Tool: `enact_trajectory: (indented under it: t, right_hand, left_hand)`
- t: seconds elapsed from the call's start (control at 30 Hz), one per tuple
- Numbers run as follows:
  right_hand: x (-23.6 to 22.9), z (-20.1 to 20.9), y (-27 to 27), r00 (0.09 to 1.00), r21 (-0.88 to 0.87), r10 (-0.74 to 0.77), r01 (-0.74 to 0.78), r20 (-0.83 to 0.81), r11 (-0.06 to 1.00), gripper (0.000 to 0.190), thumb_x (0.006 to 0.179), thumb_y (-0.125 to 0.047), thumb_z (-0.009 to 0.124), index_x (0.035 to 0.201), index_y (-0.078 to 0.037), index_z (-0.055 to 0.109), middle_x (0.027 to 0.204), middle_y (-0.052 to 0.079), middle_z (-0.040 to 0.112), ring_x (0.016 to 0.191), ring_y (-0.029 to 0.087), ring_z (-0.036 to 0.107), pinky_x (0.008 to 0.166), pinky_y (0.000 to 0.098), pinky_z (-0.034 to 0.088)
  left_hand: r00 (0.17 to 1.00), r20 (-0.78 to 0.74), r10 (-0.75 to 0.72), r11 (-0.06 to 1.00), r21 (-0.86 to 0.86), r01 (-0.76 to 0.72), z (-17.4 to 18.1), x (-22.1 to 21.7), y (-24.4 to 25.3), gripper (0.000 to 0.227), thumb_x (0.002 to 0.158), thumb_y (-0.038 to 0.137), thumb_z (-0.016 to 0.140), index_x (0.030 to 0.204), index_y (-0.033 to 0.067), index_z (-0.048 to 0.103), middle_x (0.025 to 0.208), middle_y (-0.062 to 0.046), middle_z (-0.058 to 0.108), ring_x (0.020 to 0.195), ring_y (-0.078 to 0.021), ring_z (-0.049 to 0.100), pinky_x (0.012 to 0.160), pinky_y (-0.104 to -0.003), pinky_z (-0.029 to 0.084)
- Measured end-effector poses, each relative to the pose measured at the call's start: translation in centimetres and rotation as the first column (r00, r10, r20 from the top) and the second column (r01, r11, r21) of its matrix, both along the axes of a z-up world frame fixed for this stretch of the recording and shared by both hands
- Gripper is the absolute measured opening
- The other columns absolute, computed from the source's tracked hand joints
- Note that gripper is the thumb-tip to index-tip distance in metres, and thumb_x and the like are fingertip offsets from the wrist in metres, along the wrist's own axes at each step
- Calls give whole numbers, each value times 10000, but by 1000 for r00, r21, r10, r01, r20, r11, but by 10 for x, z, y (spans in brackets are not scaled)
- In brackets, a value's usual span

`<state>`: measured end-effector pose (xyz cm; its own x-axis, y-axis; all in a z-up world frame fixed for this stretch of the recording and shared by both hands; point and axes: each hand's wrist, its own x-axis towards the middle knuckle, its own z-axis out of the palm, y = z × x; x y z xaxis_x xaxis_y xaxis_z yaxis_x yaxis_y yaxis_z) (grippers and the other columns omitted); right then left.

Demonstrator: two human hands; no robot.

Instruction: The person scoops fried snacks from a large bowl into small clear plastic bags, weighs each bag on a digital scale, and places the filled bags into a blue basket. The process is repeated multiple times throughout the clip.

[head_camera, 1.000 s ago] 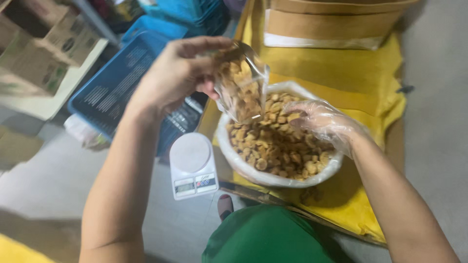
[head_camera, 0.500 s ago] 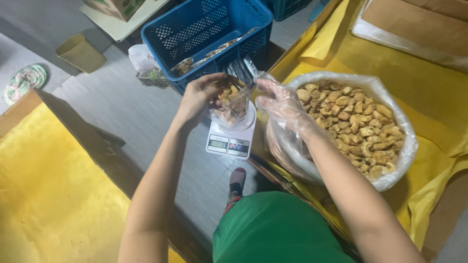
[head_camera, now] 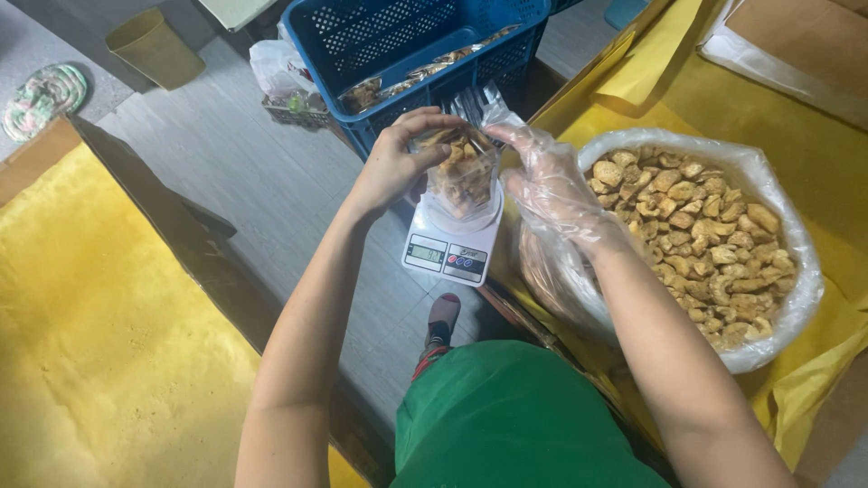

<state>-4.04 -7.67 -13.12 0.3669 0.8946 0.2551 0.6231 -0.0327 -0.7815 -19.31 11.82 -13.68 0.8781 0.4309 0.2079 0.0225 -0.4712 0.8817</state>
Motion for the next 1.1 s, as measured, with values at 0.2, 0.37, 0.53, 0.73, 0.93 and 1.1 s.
enact_trajectory:
  t: [0.2, 0.37, 0.53, 0.73, 0.93, 1.1]
  right_hand:
    - [8, -1, -12, 961, 62, 33, -17, -275, 998, 668, 831, -24, 649, 1480, -118, 524, 1439, 163, 583, 1339, 277, 539, 1088, 385, 458]
    - [12, -10, -9, 984, 41, 12, -5, -178, 999, 667, 812, -22, 663, 1464, -76, 535, 1402, 140, 620, 1316, 255, 565, 1139, 381, 419]
    - [12, -15, -6, 986, 22, -10, 14, -168, 1000, 664, 793, -4, 644, 1447, -83, 557, 1371, 111, 654, 1277, 236, 594, 1126, 372, 444]
    - [11, -14, -7, 988, -2, -22, 22, -152, 1000, 637, 795, 3, 649, 1422, -78, 567, 1359, 116, 659, 1277, 227, 604, 1128, 371, 437]
    - [17, -21, -8, 987, -59, -35, 25, -158, 998, 644, 789, 21, 659, 1419, -79, 567, 1386, 119, 648, 1283, 229, 601, 1119, 382, 444]
    - [24, -38, -1, 955, -153, -60, 16, -290, 988, 655, 787, 25, 682, 1415, -107, 556, 1388, 101, 623, 1235, 228, 621, 1011, 364, 543]
  left_hand:
    - [999, -34, -23, 1000, -10, 23, 19, -14, -4, 374, 906, 187, 730, 1279, 156, 721, 1514, -178, 523, 1446, -311, 461, 1185, -467, 381]
    - [998, -57, -40, 999, -12, 39, 32, -16, -10, 351, 917, 197, 724, 1267, 169, 723, 1512, -168, 510, 1434, -320, 473, 1158, -490, 412]
    - [997, -67, -42, 999, -21, 41, 39, -16, -10, 369, 904, 187, 724, 1272, 166, 710, 1517, -153, 495, 1405, -311, 507, 1093, -455, 498]
    - [997, -73, -35, 999, -23, 33, 45, -17, -8, 403, 894, 184, 728, 1294, 158, 694, 1521, -139, 495, 1378, -294, 544, 1060, -422, 553]
    - [966, -247, 72, 927, 373, 27, 49, -20, 8, 582, 760, 299, 852, 1269, 119, 636, 1612, -223, 201, 1328, -471, 340, 1067, -564, 400]
    - [912, -406, -59, 796, 532, 288, 16, 12, 22, 626, 696, 361, 948, 1173, 85, 651, 1593, -310, -20, 1452, -551, 65, 1138, -660, 234]
